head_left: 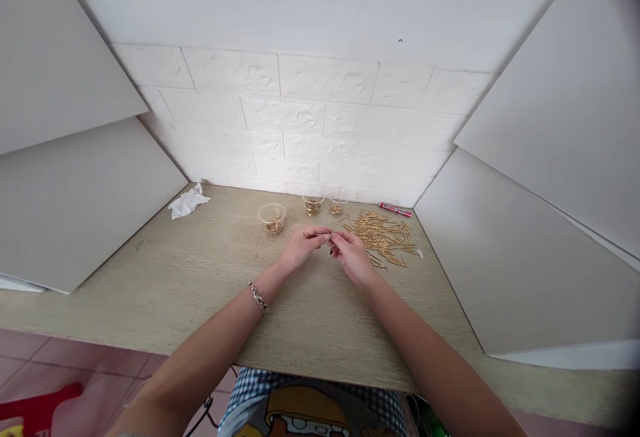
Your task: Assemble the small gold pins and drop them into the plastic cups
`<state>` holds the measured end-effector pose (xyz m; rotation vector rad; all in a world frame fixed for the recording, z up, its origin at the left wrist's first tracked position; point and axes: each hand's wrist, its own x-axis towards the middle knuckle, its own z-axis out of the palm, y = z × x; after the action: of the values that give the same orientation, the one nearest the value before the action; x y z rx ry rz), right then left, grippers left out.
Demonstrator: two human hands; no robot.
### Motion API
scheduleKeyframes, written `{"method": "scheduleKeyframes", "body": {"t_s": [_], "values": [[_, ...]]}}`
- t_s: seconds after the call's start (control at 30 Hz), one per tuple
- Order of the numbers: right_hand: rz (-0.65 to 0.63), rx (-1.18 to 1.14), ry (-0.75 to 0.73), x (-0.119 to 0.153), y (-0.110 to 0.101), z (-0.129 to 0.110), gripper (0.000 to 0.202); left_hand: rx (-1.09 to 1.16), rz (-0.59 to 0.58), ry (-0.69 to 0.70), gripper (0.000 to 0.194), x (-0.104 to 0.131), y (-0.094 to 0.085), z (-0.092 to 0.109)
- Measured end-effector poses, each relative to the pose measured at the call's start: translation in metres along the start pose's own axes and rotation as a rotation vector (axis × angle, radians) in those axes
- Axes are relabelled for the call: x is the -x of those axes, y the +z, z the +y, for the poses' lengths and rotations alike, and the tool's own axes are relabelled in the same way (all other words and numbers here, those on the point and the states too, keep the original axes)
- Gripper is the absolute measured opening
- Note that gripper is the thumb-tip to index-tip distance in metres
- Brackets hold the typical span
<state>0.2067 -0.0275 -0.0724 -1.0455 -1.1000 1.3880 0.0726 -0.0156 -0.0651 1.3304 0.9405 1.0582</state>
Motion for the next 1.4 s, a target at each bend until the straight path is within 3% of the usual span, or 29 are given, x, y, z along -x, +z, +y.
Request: {"method": "scheduleKeyframes", "body": {"t_s": [0.13,0.3,0.43,0.7,1.4], "values": [[-0.019,0.119,-0.052,0.000,-0.002,0.003,0.032,-0.017,0.026,0.075,0.026,0.001,0.001,0.002],[0.070,0.283,-0.196,-0.001,-0.007,-0.001,0.038,-0.199,0.144,0.114,0.024,0.003,0.003,0.006],[0.101,0.467,-0.300,0.000,-0.013,-0.009,0.026,-0.300,0.131,0.157,0.024,0.004,0.003,0.007],[0.124,0.798,-0.552,0.002,-0.016,-0.016,0.016,-0.234,0.102,0.092,0.023,0.003,0.002,0.005],[0.143,0.885,-0.607,0.005,-0.015,-0.015,0.016,-0.270,0.115,0.074,0.023,0.003,0.002,0.005]]}}
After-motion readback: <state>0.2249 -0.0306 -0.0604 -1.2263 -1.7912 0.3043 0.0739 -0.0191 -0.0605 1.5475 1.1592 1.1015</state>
